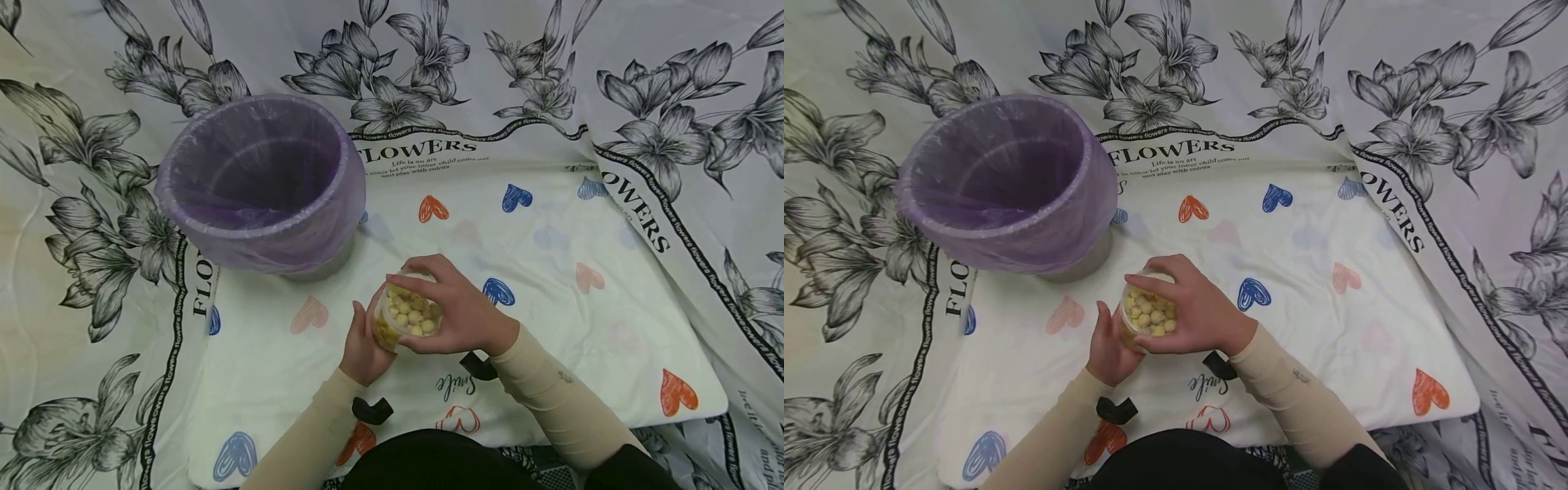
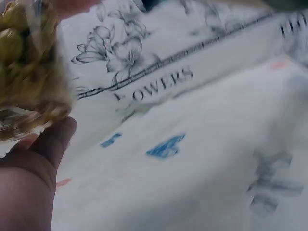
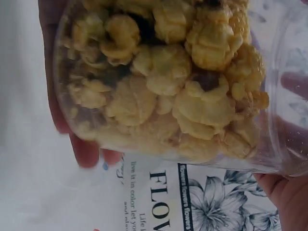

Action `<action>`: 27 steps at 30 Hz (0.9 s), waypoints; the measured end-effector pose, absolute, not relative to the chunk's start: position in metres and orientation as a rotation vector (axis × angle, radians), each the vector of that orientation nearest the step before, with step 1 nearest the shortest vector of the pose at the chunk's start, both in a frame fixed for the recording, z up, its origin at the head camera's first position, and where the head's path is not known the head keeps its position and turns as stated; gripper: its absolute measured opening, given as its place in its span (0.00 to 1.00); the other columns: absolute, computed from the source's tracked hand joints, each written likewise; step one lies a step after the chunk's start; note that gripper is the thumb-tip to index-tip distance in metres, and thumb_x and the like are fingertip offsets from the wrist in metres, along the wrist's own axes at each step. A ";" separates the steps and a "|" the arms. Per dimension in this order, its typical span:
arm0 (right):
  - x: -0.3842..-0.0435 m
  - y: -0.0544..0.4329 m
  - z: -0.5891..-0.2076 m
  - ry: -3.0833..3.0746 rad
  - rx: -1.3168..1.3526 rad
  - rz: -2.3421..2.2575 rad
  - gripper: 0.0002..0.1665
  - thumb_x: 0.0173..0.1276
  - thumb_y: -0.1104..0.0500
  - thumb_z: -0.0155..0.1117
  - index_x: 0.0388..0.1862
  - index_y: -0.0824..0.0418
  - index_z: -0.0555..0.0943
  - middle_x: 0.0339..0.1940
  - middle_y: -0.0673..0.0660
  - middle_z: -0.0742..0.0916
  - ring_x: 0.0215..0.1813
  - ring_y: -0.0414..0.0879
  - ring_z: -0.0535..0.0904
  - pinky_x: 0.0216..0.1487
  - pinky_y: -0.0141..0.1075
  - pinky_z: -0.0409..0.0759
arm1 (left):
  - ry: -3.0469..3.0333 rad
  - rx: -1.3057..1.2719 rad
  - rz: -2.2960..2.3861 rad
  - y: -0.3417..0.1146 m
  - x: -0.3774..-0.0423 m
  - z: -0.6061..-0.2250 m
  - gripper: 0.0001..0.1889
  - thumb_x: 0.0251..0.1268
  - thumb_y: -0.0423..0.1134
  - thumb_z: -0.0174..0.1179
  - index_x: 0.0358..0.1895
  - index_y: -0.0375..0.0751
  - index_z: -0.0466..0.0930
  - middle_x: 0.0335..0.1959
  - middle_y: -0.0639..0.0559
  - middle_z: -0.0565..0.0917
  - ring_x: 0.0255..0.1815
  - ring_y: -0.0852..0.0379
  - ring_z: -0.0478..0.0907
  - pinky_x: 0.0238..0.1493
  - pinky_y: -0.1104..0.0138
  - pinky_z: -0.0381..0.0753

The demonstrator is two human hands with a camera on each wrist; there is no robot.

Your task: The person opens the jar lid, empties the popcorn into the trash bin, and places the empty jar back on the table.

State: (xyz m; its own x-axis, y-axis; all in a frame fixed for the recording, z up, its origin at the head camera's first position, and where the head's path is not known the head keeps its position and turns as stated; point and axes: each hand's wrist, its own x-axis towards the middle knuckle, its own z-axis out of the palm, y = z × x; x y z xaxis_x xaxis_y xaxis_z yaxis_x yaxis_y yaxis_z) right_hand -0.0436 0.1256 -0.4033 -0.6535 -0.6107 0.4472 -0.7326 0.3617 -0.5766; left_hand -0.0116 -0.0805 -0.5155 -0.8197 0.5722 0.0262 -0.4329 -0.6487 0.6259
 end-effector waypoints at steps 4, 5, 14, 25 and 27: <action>-0.042 0.122 -0.403 -2.461 1.227 1.136 0.46 0.55 0.39 0.80 0.72 0.53 0.79 0.66 0.62 0.77 0.65 0.51 0.73 0.61 0.49 0.80 | 0.594 0.011 2.399 -0.070 -0.011 -0.511 0.48 0.73 0.78 0.38 0.85 0.53 0.43 0.78 0.54 0.62 0.77 0.56 0.64 0.75 0.61 0.69; -0.042 0.121 -0.403 -2.460 1.237 1.126 0.46 0.55 0.38 0.80 0.72 0.53 0.79 0.66 0.61 0.77 0.65 0.51 0.73 0.61 0.49 0.81 | 0.577 -0.030 2.391 -0.068 -0.011 -0.510 0.46 0.74 0.77 0.39 0.84 0.53 0.46 0.77 0.54 0.63 0.77 0.56 0.65 0.75 0.61 0.69; -0.046 0.120 -0.400 -2.427 1.336 1.059 0.46 0.56 0.37 0.79 0.71 0.54 0.80 0.65 0.61 0.78 0.64 0.52 0.74 0.61 0.50 0.81 | 0.538 -0.088 2.377 -0.065 -0.008 -0.510 0.34 0.78 0.70 0.42 0.75 0.55 0.60 0.66 0.57 0.72 0.66 0.59 0.72 0.68 0.63 0.74; -0.042 0.116 -0.393 -2.453 1.626 0.885 0.49 0.55 0.32 0.77 0.74 0.47 0.78 0.71 0.56 0.79 0.70 0.50 0.74 0.71 0.49 0.74 | 0.430 -0.023 2.093 -0.085 -0.003 -0.524 0.49 0.57 0.75 0.65 0.75 0.55 0.58 0.65 0.52 0.74 0.62 0.55 0.74 0.54 0.59 0.78; -0.040 0.117 -0.391 -2.533 1.610 0.843 0.55 0.54 0.27 0.77 0.78 0.46 0.74 0.77 0.56 0.74 0.76 0.52 0.69 0.75 0.52 0.70 | 0.400 -0.012 2.096 -0.086 -0.003 -0.525 0.50 0.57 0.73 0.67 0.76 0.55 0.57 0.67 0.53 0.74 0.65 0.55 0.74 0.59 0.59 0.78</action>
